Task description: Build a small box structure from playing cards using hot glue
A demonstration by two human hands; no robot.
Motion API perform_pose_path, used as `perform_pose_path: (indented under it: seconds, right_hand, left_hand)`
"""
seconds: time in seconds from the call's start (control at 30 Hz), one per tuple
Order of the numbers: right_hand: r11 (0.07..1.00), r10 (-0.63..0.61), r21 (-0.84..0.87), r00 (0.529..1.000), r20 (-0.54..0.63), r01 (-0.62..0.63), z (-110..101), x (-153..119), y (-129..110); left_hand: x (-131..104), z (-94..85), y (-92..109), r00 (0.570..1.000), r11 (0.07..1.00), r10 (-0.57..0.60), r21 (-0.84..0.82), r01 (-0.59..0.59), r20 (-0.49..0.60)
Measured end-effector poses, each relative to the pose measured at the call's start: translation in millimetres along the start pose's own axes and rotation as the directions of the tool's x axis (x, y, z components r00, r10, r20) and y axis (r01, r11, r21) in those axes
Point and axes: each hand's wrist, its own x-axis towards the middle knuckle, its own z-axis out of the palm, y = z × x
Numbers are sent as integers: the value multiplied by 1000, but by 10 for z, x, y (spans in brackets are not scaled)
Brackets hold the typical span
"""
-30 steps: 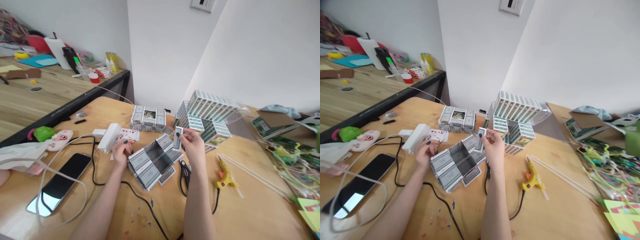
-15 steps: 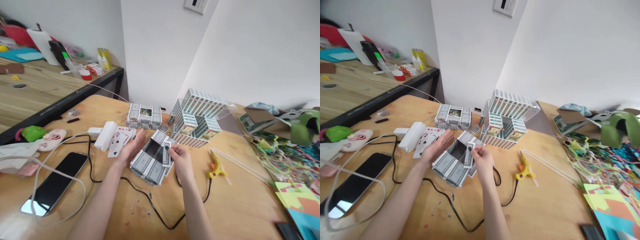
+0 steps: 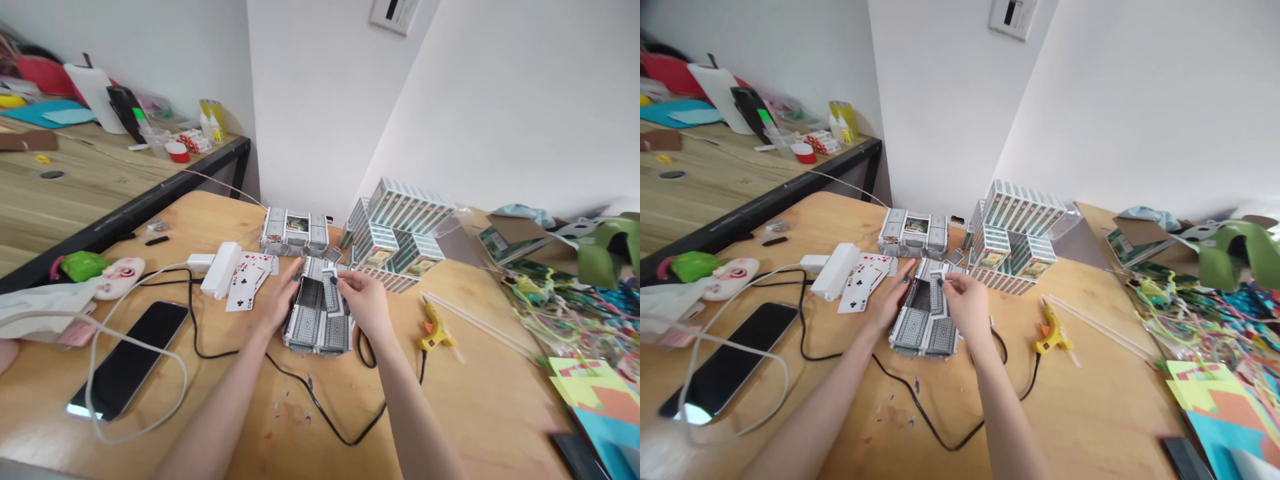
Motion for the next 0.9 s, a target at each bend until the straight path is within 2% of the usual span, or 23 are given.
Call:
perform_pose_path:
  seconds: [0.13, 0.23, 0.3, 0.47, 0.6, 0.73, 0.9]
  right_hand:
    - [992, 117, -46, 989, 89, -113, 100, 47, 53]
    - [974, 221, -4, 957, 189, -225, 176, 43, 103]
    - [964, 252, 25, 944, 212, -263, 209, 25, 117]
    - [967, 227, 64, 949, 217, -246, 214, -1, 149]
    - [944, 256, 145, 934, 249, -297, 187, 9, 201]
    - [927, 291, 164, 924, 249, -336, 169, 16, 230]
    - [923, 275, 220, 941, 197, -316, 159, 10, 243]
  left_hand:
    - [-79, 167, -9, 998, 996, 13, 88, -18, 56]
    - [-80, 179, -16, 999, 992, 11, 122, -15, 39]
    - [-64, 167, -32, 999, 991, 21, 133, -25, 28]
    - [-30, 104, -42, 992, 958, 114, 257, -125, 57]
    - [-29, 58, 11, 977, 894, 184, 393, -213, 108]
    - [-28, 56, 21, 977, 895, 184, 392, -212, 108]
    - [-21, 63, -13, 979, 912, 182, 357, -204, 93]
